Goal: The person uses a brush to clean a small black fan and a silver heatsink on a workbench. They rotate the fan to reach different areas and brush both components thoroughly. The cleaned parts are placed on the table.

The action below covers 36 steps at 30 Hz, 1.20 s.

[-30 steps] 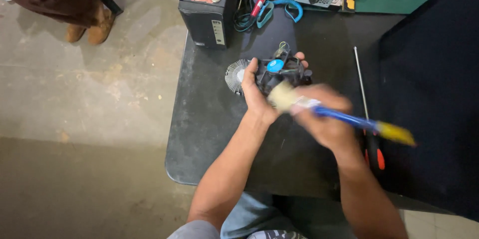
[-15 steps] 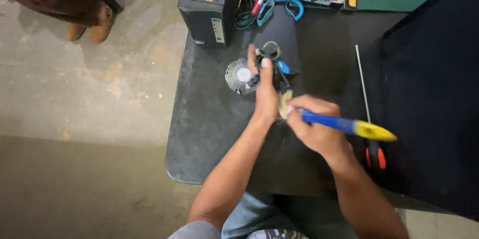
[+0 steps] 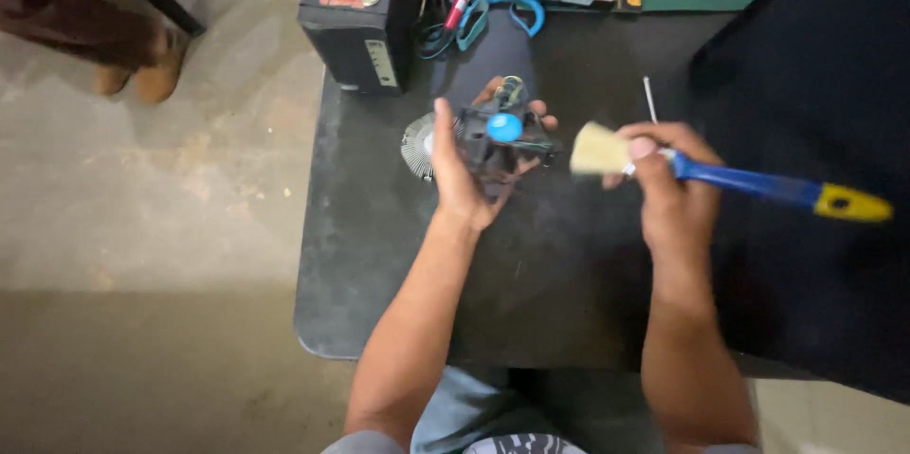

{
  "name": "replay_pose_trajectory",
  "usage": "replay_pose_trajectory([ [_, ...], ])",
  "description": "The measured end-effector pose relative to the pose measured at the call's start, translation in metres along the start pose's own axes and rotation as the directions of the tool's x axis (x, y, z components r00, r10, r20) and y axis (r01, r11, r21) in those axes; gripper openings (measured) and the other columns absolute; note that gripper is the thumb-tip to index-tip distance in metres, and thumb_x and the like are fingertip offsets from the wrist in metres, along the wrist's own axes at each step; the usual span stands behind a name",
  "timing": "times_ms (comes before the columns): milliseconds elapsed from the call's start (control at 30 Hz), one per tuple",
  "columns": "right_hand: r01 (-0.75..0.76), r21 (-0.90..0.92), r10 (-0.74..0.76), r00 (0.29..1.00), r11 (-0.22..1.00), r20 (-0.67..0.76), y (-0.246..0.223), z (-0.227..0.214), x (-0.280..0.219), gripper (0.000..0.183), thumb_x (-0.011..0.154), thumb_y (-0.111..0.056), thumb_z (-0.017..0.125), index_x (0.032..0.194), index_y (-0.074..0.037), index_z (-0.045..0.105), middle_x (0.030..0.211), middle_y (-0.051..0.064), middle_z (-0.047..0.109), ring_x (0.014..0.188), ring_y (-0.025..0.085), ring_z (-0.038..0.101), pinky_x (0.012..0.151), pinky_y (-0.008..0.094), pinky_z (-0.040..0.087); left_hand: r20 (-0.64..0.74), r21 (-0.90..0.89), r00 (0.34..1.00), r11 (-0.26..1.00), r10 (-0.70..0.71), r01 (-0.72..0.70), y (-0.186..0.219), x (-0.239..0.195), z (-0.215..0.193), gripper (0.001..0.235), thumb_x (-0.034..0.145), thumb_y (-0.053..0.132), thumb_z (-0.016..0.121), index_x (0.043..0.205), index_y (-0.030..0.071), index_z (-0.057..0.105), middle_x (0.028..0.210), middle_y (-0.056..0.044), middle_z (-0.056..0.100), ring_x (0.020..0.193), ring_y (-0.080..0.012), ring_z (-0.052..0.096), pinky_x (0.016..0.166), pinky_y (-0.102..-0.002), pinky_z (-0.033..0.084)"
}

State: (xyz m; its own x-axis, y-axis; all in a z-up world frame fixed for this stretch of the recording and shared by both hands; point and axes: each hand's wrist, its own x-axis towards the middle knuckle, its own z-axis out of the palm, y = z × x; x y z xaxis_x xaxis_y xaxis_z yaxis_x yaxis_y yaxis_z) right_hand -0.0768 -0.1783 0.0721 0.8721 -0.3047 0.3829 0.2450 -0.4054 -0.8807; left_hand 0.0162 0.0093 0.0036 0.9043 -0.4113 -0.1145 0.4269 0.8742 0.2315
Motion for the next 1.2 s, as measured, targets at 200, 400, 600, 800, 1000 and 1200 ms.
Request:
replay_pose_trajectory([
  [200, 0.047, 0.147, -0.057, 0.996, 0.988, 0.062, 0.041, 0.014, 0.002, 0.032, 0.099, -0.021, 0.085, 0.122, 0.0, 0.08, 0.107, 0.02, 0.077, 0.104, 0.029, 0.076, 0.095, 0.044, 0.061, 0.081, -0.174, 0.984, 0.97, -0.159, 0.171, 0.009, 0.003, -0.008, 0.087, 0.1, 0.085, 0.051, 0.152, 0.017, 0.065, 0.147, -0.032, 0.066, 0.133, -0.0537, 0.066, 0.096, -0.073, 0.061],
  [400, 0.174, -0.071, -0.173, 0.985, 0.982, 0.029, 0.018, 0.007, -0.009, 0.02, 0.104, -0.015, 0.081, 0.118, -0.002, 0.082, 0.109, 0.018, 0.08, 0.108, 0.033, 0.079, 0.096, 0.044, 0.06, 0.001, -0.186, 0.997, 0.979, -0.083, 0.081, 0.01, 0.003, -0.002, 0.071, 0.101, 0.071, 0.063, 0.145, 0.016, 0.069, 0.138, -0.037, 0.068, 0.123, -0.058, 0.07, 0.083, -0.07, 0.066],
  [600, 0.239, -0.203, -0.18, 0.945, 0.95, 0.272, -0.011, 0.039, -0.01, 0.013, 0.093, -0.003, 0.083, 0.106, -0.004, 0.083, 0.094, 0.019, 0.08, 0.093, 0.043, 0.079, 0.083, 0.05, 0.063, -0.171, -0.178, 0.985, 0.982, 0.038, -0.069, 0.006, 0.01, -0.015, 0.051, 0.104, 0.062, 0.057, 0.134, 0.023, 0.071, 0.13, -0.034, 0.074, 0.122, -0.0571, 0.07, 0.098, -0.066, 0.063],
  [800, 0.294, -0.215, -0.254, 0.947, 0.931, 0.196, -0.011, 0.052, -0.015, 0.014, 0.097, -0.008, 0.082, 0.111, -0.008, 0.082, 0.097, 0.015, 0.079, 0.094, 0.039, 0.078, 0.085, 0.047, 0.062, -0.223, -0.152, 0.973, 0.984, 0.054, -0.09, 0.001, 0.004, 0.002, 0.048, 0.105, 0.058, 0.058, 0.134, 0.023, 0.072, 0.131, -0.035, 0.073, 0.123, -0.0567, 0.07, 0.098, -0.067, 0.061],
  [1000, 0.234, -0.188, -0.22, 0.971, 0.954, 0.096, -0.021, 0.042, -0.015, 0.018, 0.1, -0.003, 0.08, 0.118, -0.006, 0.082, 0.099, 0.016, 0.079, 0.094, 0.038, 0.078, 0.088, 0.044, 0.06, -0.206, -0.161, 0.977, 0.983, 0.052, -0.087, 0.0, 0.005, 0.003, 0.052, 0.105, 0.062, 0.059, 0.138, 0.022, 0.069, 0.128, -0.037, 0.073, 0.121, -0.0588, 0.07, 0.099, -0.07, 0.06],
  [1200, 0.053, 0.251, -0.074, 0.995, 0.966, 0.072, 0.0, 0.028, -0.012, 0.031, 0.116, -0.008, 0.054, 0.143, 0.006, 0.059, 0.084, 0.023, 0.075, 0.065, 0.026, 0.075, 0.072, 0.033, 0.061, -0.157, -0.147, 0.987, 0.987, 0.034, -0.058, 0.011, 0.0, 0.009, 0.055, 0.104, 0.062, 0.065, 0.138, 0.019, 0.07, 0.13, -0.036, 0.073, 0.122, -0.0551, 0.071, 0.101, -0.065, 0.062],
])
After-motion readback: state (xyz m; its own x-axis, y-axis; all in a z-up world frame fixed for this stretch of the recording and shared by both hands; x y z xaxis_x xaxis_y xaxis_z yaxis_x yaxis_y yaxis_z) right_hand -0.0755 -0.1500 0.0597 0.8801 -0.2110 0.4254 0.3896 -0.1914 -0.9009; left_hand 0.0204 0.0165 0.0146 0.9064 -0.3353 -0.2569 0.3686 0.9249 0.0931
